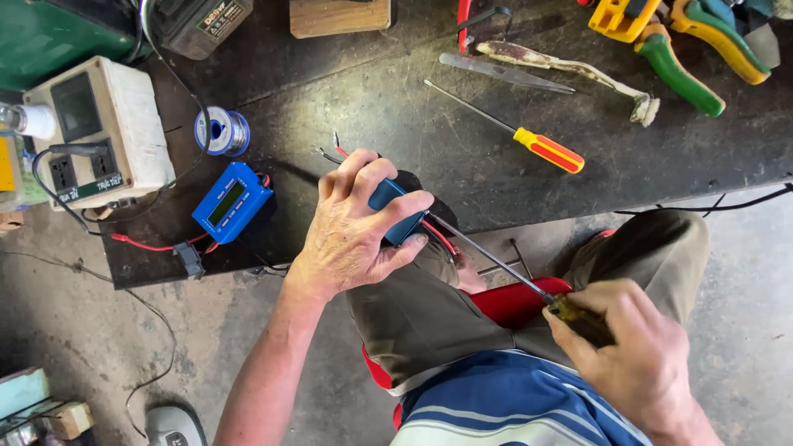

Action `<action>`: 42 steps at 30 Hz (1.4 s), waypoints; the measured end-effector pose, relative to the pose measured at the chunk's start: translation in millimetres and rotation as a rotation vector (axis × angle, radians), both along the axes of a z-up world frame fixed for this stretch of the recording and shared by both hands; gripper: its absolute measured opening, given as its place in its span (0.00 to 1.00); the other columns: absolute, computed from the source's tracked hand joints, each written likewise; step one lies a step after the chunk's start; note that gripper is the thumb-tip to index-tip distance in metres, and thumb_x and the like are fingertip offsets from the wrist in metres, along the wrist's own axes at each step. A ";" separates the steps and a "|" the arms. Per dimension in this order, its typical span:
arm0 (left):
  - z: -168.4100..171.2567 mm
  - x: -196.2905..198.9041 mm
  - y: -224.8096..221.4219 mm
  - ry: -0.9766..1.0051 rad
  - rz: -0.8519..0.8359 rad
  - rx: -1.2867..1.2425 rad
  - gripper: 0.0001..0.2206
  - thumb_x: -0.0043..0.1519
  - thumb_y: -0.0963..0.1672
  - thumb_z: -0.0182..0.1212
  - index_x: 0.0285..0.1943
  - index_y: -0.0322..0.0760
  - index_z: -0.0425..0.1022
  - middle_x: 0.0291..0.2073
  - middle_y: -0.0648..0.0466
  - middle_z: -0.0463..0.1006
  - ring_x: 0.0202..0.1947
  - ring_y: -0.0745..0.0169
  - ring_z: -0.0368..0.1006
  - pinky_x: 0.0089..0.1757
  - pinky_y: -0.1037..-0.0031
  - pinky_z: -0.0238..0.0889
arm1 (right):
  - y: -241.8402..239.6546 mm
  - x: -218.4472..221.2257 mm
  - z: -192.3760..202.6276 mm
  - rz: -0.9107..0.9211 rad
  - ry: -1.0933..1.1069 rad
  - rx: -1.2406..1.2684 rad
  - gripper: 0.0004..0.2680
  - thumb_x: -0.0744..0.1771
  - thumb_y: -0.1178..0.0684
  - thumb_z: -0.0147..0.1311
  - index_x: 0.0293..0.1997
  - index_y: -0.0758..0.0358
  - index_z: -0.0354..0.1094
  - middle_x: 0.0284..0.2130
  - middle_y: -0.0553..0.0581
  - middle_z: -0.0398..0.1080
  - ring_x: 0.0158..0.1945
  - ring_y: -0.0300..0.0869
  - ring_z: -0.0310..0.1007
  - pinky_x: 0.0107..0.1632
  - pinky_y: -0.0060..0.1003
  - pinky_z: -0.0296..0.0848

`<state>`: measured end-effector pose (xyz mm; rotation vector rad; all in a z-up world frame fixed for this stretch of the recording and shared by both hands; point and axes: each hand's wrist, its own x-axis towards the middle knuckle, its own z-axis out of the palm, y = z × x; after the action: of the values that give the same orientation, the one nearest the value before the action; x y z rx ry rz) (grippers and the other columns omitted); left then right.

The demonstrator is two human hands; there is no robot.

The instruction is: A person uses a screwdriver to pry open the casing of a blue electronic display module on a cluttered repair bench.

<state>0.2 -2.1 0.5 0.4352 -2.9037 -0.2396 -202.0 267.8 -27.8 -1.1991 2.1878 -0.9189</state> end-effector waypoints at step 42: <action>-8.3 -5.0 5.7 0.011 0.026 -0.044 0.12 0.63 0.48 0.50 0.54 0.49 0.72 0.51 0.49 0.65 0.59 0.37 0.62 0.47 0.54 0.58 | -1.7 23.3 -7.3 0.109 0.603 -0.350 0.11 0.69 0.48 0.62 0.42 0.69 0.79 0.31 0.58 0.78 0.26 0.43 0.71 0.31 0.37 0.68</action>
<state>-4.8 3.6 -7.8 0.4631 -2.8845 -0.1729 -178.6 266.1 -35.1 -1.9521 2.4305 -1.0182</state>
